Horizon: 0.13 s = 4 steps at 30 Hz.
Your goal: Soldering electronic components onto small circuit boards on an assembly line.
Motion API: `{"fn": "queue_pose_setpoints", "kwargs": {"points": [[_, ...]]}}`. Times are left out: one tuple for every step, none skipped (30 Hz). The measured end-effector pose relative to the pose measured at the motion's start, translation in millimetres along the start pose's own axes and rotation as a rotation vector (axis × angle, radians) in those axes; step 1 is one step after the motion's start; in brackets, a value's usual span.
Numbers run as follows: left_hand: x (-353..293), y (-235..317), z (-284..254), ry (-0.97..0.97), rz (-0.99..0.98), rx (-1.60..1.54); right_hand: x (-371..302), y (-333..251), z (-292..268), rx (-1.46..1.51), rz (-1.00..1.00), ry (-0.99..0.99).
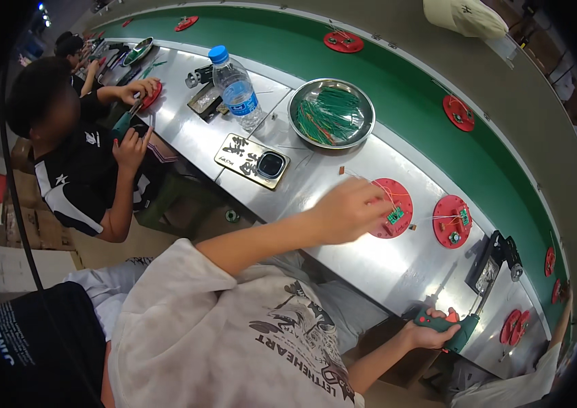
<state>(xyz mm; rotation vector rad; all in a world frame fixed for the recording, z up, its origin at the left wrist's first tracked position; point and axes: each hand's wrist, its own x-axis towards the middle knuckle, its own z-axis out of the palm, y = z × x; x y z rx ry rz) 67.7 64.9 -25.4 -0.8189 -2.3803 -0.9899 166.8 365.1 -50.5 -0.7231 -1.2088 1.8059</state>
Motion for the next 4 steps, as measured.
{"fn": "queue_pose_setpoints", "kwargs": {"points": [[-8.5, -7.6, -16.8, 0.105, 0.024, 0.096, 0.3, 0.9, 0.5, 0.017, 0.008, 0.015], [-20.9, -17.3, -41.1, 0.101, -0.014, 0.161, -0.3, 1.4, 0.6, 0.014, 0.006, 0.019], [-33.2, -27.4, -68.6, 0.109, -0.027, 0.225, -0.6, 1.3, 0.9, -0.002, -0.007, 0.033], [-43.6, -35.9, -97.5, 0.033, -0.164, 0.253, -0.4, 1.7, 2.0, -0.019, -0.038, 0.037]]}}
